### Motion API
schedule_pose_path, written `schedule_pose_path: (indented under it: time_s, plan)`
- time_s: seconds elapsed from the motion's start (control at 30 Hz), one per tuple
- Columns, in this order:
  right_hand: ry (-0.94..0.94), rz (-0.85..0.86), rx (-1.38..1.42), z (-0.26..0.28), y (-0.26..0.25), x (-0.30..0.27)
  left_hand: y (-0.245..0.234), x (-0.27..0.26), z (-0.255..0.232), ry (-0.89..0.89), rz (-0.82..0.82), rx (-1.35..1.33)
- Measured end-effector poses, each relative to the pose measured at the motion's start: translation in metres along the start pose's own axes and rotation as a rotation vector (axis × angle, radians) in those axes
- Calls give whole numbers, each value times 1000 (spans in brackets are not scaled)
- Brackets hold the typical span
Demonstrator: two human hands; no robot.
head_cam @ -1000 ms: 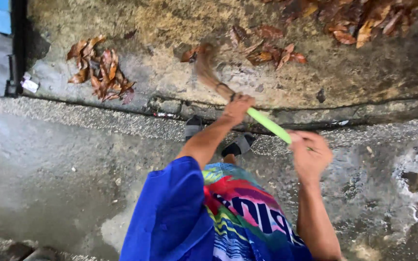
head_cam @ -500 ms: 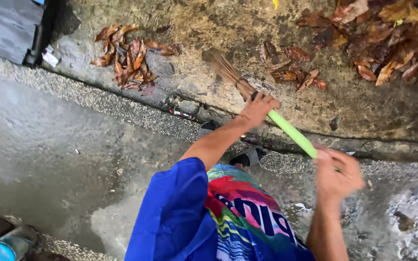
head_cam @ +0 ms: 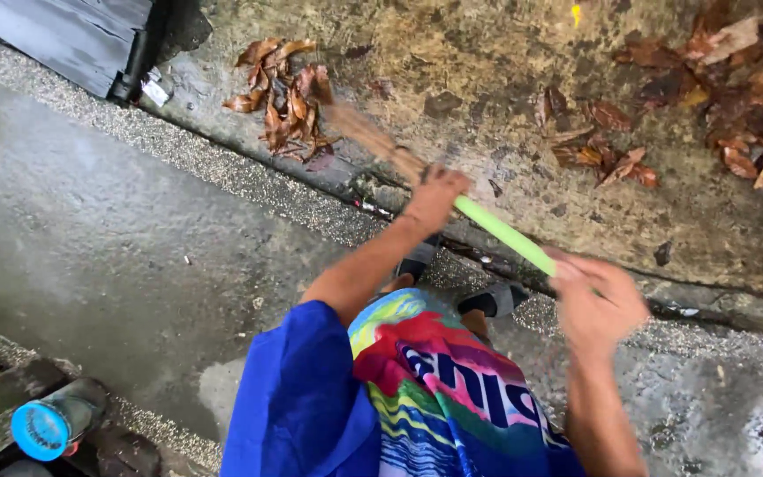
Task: The recorder is using a broom to sweep dried leaves on a concrete patio area.
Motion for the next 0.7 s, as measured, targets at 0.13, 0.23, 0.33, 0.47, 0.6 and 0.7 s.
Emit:
schedule_pose_path:
  time_s: [0.13, 0.23, 0.33, 0.47, 0.6, 0.7]
  plan:
    - [-212, -54, 131, 17, -10, -6, -21, 18, -46, 8, 45, 18]
    - [-124, -97, 83, 8, 7, -5, -4, 27, -28, 24, 148, -77]
    - [-32, -28, -110, -22, 36, 4, 28, 23, 24, 30, 96, 105]
    - [57, 31, 125, -43, 53, 6, 12, -22, 54, -134, 33, 66]
    - [13, 5, 198, -26, 22, -25, 21, -40, 17, -121, -12, 99]
    - [-13, -96, 156, -5, -28, -66, 29, -38, -52, -84, 108, 40]
Point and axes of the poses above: each hand's wrist, its own x-axis towards the middle knuckle, its own y-axis out of the palm, z = x × y, the point moved 5 cm from there along x, towards the middle knuckle, and after that the axes turned 10 degrees about z, right-handed, at the moved point
